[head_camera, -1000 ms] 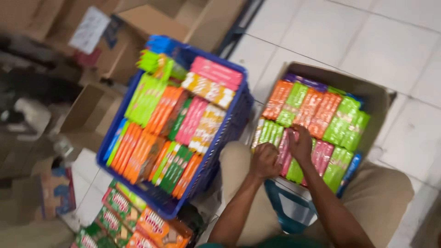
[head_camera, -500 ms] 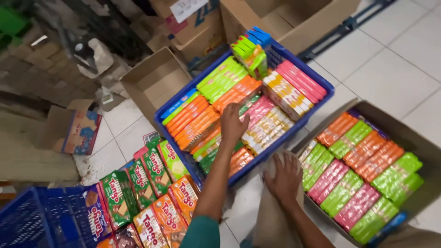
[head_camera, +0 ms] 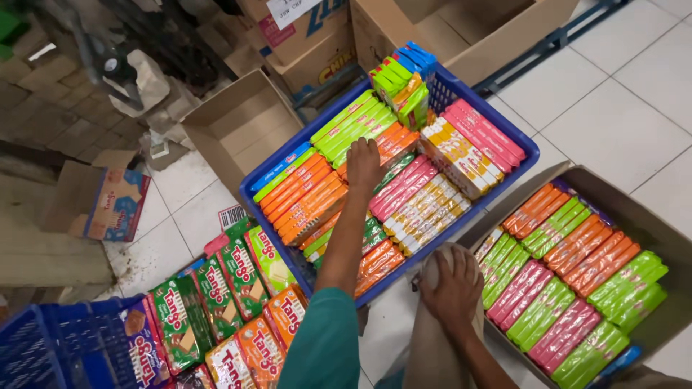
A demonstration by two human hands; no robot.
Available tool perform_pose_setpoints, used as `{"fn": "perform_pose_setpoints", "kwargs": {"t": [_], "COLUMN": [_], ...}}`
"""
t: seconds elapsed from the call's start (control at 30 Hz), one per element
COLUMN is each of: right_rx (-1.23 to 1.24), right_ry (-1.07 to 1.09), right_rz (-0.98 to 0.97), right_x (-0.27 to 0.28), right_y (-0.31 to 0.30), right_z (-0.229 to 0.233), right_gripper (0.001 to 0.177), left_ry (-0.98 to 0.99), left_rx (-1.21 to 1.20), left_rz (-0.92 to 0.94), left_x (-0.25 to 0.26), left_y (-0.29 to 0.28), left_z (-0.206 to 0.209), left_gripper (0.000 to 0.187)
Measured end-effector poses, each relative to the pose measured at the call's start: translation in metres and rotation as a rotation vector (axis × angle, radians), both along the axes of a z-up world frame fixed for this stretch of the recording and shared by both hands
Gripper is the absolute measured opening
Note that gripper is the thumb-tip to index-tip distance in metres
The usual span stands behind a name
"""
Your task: The person sits on the floor and transfers packets of Tango snacks from a blue crate into a cardboard box. They pick up the packets one by one and arrange them neatly in rows inside the box.
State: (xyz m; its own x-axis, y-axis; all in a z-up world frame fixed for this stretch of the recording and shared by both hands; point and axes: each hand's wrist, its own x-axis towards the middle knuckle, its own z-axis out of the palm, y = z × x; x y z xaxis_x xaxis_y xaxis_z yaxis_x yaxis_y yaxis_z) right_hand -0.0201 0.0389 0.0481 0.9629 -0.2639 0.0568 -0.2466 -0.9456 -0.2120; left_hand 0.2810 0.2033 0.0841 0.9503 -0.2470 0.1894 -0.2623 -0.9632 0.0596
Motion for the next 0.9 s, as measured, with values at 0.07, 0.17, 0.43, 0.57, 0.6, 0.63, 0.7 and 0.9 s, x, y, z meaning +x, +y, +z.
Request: {"fn": "perform_pose_setpoints", "kwargs": {"t": [0.07,0.17,0.43,0.57,0.6,0.63,0.7,0.9], "right_rx": [0.027,0.043,0.087,1.018,1.432,1.427,1.790,1.980], "right_ry": [0.006,-0.043,-0.123,-0.267,-0.370,-0.386,-0.478,-0.770], "right_rz": [-0.005,-0.007,0.021,-0.068,-0.094,-0.125,-0.109,-0.162], "right_x": [-0.002,0.001,0.001,0.005,0.001,-0.001,-0.009,-0.072], "right_y": [-0.002,-0.001,-0.018,-0.053,-0.064,-0.079,-0.112,-0.208], "right_z": [0.001,0.013,-0.006,-0.006,-0.007,-0.002,0.006,-0.008], "right_gripper": [0.069,0.065,0.086,0.096,0.103,0.103,0.112,0.109], "left_ry": [0.019,0.096,0.153,0.248,0.284,0.304,0.506,0.864], "left_rx": [-0.006,-0.057,-0.422,-0.739,-0.833,-0.828,-0.999,-1.219], "left_rz": [0.008,0.008,-0.091,-0.055,-0.034,-0.060,-0.054,-0.196], "left_x": [-0.002,0.002,-0.040,-0.087,-0.108,-0.129,-0.170,-0.259], "left_y": [0.000,-0.001,-0.009,-0.044,-0.057,-0.073,-0.108,-0.234], "left_z": [0.001,0.016,0.097,0.119,0.124,0.123,0.119,0.048], "left_gripper": [0.066,0.063,0.073,0.078,0.078,0.078,0.075,0.075]}}
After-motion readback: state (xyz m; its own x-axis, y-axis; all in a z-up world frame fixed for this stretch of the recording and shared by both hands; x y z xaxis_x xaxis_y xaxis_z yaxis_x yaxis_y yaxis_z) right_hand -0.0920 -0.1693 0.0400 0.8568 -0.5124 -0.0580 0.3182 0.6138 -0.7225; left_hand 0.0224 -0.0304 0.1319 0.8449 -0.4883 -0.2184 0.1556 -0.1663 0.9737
